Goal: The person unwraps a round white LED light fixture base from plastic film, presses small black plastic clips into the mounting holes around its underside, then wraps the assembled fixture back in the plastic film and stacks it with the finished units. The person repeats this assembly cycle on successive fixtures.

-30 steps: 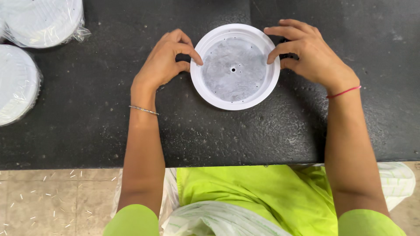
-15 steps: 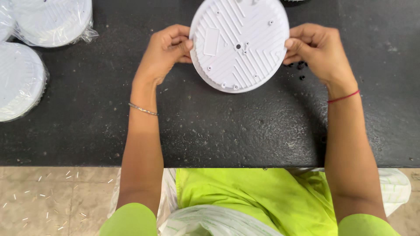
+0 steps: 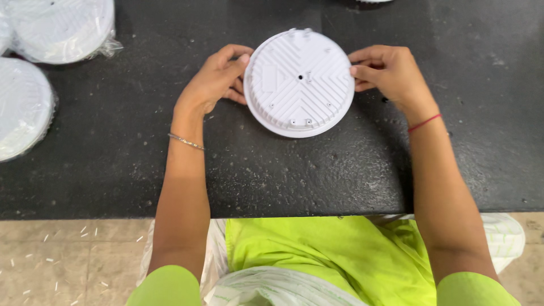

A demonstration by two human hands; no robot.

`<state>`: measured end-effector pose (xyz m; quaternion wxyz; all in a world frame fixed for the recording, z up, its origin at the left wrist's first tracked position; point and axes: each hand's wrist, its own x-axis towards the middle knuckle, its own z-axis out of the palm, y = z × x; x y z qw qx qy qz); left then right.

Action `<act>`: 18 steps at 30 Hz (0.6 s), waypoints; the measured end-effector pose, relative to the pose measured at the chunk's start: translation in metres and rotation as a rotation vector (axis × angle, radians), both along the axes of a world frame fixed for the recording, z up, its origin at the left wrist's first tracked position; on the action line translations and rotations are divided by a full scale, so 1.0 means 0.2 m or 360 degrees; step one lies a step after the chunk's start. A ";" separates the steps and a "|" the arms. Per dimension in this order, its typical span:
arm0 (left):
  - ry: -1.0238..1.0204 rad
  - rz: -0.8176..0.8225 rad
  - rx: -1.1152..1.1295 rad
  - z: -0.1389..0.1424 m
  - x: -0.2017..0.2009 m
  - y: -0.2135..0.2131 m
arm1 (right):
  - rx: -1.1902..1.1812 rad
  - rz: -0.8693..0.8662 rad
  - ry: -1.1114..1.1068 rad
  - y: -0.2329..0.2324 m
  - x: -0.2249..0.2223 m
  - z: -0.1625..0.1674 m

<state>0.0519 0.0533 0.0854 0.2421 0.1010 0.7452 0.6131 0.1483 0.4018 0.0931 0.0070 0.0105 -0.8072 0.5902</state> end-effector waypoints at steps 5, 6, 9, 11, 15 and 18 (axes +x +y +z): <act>0.0025 -0.0069 -0.0062 -0.02 -0.02 -0.02 | -0.0161 -0.0235 0.0224 0.14 -0.02 -0.02; 0.0026 -0.0075 -0.0109 -0.03 -0.02 -0.02 | -0.0165 -0.0330 0.0292 0.18 -0.03 -0.02; 0.0029 -0.0081 -0.0128 -0.04 -0.02 -0.01 | 0.0073 -0.0580 0.0594 0.36 -0.01 0.01; 0.0061 -0.0081 -0.0173 -0.03 -0.01 0.00 | 0.0371 -0.0641 0.0659 0.43 0.02 0.01; 0.0099 -0.0072 -0.0204 -0.01 0.01 0.02 | 0.0589 -0.0657 0.0558 0.48 0.02 -0.04; 0.0071 -0.0021 -0.0256 0.00 0.02 0.04 | 0.0871 -0.0616 0.0458 0.46 0.01 -0.09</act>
